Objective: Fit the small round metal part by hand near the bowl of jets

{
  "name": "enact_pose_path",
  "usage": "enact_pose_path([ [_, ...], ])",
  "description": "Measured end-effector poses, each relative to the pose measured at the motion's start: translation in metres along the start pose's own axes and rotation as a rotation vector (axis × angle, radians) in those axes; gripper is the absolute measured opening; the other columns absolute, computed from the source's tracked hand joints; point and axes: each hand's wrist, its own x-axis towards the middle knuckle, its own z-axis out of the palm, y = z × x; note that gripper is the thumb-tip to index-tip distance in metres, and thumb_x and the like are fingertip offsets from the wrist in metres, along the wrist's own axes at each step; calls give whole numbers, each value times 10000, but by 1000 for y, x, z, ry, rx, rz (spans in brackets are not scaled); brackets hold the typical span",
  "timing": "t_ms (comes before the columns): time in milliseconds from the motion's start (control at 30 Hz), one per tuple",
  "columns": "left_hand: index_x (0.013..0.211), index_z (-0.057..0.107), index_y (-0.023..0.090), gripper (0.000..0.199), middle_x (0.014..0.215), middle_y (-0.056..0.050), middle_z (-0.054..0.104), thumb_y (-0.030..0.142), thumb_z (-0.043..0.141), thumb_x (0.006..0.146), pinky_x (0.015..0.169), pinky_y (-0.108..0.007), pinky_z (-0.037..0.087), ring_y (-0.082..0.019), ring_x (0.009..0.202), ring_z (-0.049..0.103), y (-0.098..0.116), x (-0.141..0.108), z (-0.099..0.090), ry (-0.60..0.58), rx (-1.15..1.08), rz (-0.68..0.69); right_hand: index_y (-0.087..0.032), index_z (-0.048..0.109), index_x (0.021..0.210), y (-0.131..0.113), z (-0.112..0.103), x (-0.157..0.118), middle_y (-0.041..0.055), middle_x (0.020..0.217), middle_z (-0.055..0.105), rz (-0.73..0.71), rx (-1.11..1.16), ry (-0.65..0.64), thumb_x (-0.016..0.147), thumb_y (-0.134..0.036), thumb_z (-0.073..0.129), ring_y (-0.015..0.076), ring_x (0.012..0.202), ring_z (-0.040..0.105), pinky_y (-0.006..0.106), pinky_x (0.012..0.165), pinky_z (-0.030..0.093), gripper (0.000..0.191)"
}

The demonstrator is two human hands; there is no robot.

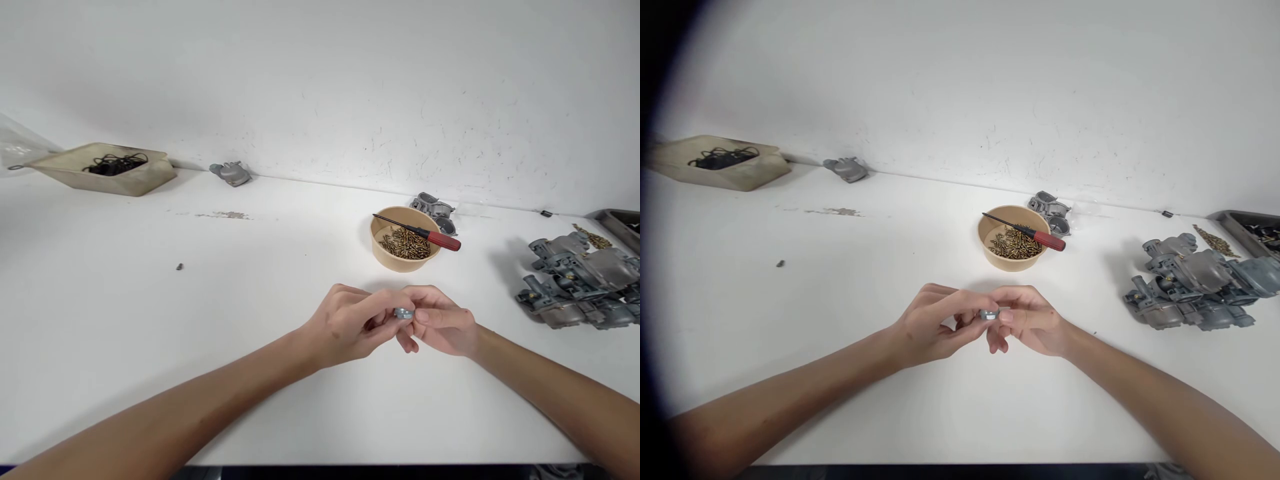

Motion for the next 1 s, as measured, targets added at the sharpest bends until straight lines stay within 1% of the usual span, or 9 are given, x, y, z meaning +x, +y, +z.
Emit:
enact_pose_path([
  [100,1053,608,216,182,503,130,460,100,560,921,461,-133,391,-35,404,422,0,0,0,2,20,9,-131,694,1060,0,0,0,88,965,699,5,-15,-2,873,-367,718,131,657,642,262,583,475,302],
  [233,1054,613,213,196,498,128,447,88,558,914,458,-133,376,-35,405,400,0,-1,0,5,29,16,-122,675,1075,1,0,0,102,995,689,-3,-27,-13,875,-376,715,133,674,643,263,590,476,325],
  [333,1066,615,208,179,505,127,433,112,575,920,462,-127,381,-35,413,394,-1,-2,1,2,16,0,-136,659,1049,1,0,1,86,987,679,-20,-23,-25,881,-343,711,126,672,640,257,591,469,272],
  [433,1088,611,207,166,532,122,440,154,586,933,462,-118,382,-33,426,414,-2,-2,1,-19,17,-52,-153,644,1030,1,1,2,59,973,655,-52,-29,-28,867,-308,727,109,656,610,255,584,467,239],
  [533,1173,601,219,230,545,124,447,191,595,945,466,-104,384,-28,432,431,-2,-3,1,-49,28,-91,-163,638,1030,1,2,3,56,993,630,-64,-68,-18,845,-304,751,110,686,577,254,576,469,259],
  [633,1226,589,223,270,529,127,443,200,557,958,467,-104,389,-32,418,407,-2,-2,1,-79,43,-103,-169,639,1029,3,2,4,53,994,625,-66,-89,-9,834,-287,769,109,688,568,250,562,469,262],
  [800,1218,593,219,260,541,117,477,241,568,960,473,-107,392,-37,430,400,-2,-3,0,-119,49,-143,-169,651,1000,4,1,4,24,919,625,-56,-97,15,809,-227,802,83,632,557,232,541,478,251],
  [900,1220,596,222,262,542,117,484,268,580,962,478,-104,388,-37,432,399,-2,-2,-1,-138,54,-166,-172,647,973,5,2,4,-10,823,610,-48,-92,23,793,-180,809,79,607,559,218,529,474,242],
  [1000,1234,582,213,276,541,115,504,263,570,963,465,-111,374,-41,423,393,-1,-2,-2,-151,56,-160,-169,646,916,5,2,5,-37,727,580,-41,-98,24,781,-142,808,82,598,556,213,532,471,213],
])
